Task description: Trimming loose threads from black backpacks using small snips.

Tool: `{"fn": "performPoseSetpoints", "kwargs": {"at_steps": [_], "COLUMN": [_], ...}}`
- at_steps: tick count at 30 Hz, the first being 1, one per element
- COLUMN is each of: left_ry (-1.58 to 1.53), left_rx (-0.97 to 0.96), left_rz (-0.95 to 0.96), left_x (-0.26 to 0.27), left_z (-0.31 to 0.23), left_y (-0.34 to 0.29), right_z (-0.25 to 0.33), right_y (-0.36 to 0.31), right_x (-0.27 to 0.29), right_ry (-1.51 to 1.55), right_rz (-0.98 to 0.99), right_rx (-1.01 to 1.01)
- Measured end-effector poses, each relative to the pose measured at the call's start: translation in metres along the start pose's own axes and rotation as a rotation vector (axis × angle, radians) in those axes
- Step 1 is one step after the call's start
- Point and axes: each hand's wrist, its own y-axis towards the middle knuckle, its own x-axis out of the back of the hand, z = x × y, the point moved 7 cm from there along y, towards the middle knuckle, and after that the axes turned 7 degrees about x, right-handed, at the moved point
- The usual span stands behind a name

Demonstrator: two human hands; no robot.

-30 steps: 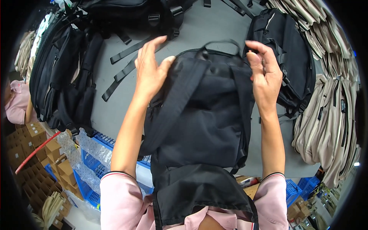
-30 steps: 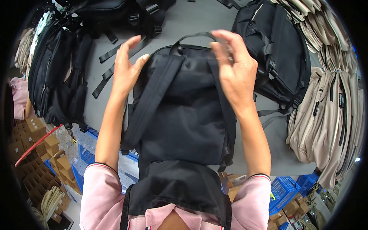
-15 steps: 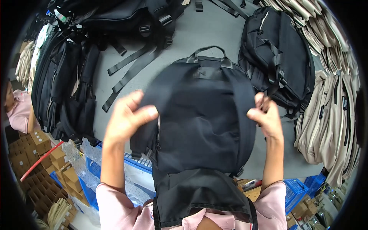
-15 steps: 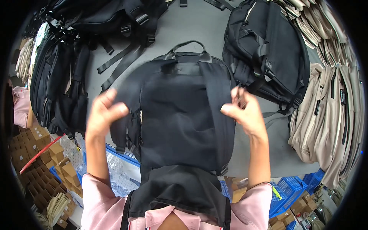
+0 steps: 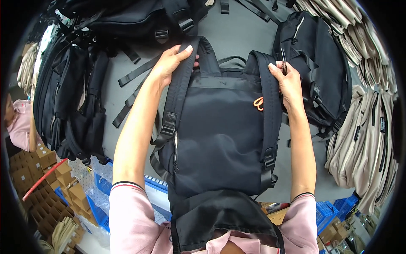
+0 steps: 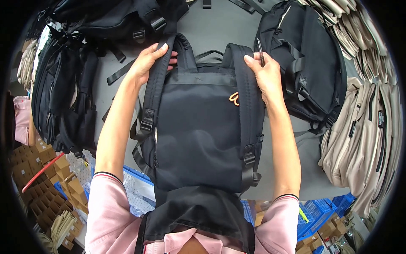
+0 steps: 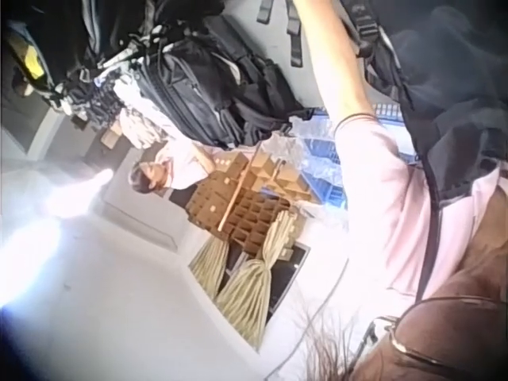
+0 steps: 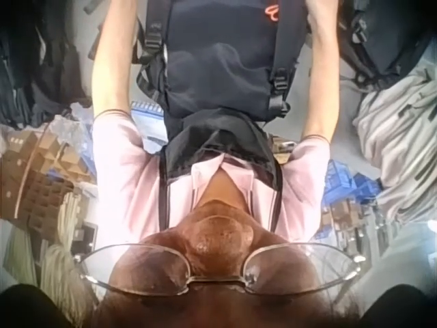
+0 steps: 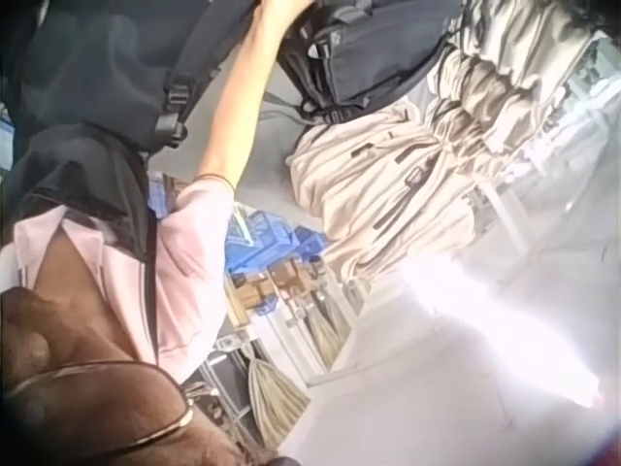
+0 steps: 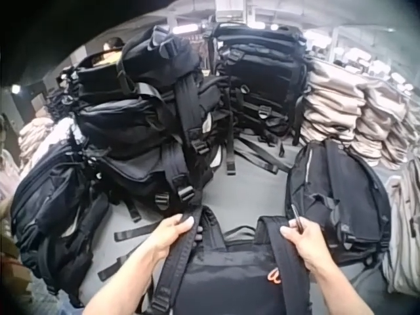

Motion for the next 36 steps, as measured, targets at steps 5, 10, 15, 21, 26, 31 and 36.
{"fn": "performPoseSetpoints", "kwargs": {"at_steps": [5,10,15,21,26,31,36], "left_ry": [0.017,0.100,0.134,0.108,0.063,0.102,0.075], "left_rx": [0.069,0.041,0.039,-0.041,0.023,-0.015,0.000], "left_rz": [0.027,0.063,0.008,0.052,0.032,-0.097,-0.094], "left_x": [-0.003,-0.010,-0.008,-0.012,-0.003,0.021,0.070], "left_z": [0.007,0.008,0.006,-0.009,0.007,0.026,0.073], "left_y": [-0.013,-0.023,-0.033,-0.049,-0.040,-0.073,-0.130], "right_z": [0.000,0.003,0.022,0.026,0.013,0.007,0.009], "right_y": [0.000,-0.006,-0.019,-0.022,-0.019,-0.037,-0.067], "right_x": [0.000,0.004,0.001,0.009,0.002,0.010,0.018], "right_ry": [-0.011,0.092,0.203,0.197,0.072,-0.040,-0.113], "right_rz": [-0.007,0.013,0.003,0.044,-0.012,-0.056,-0.065], "right_rx": [0.009,-0.065,-0.126,-0.106,-0.071,0.051,0.152]}}
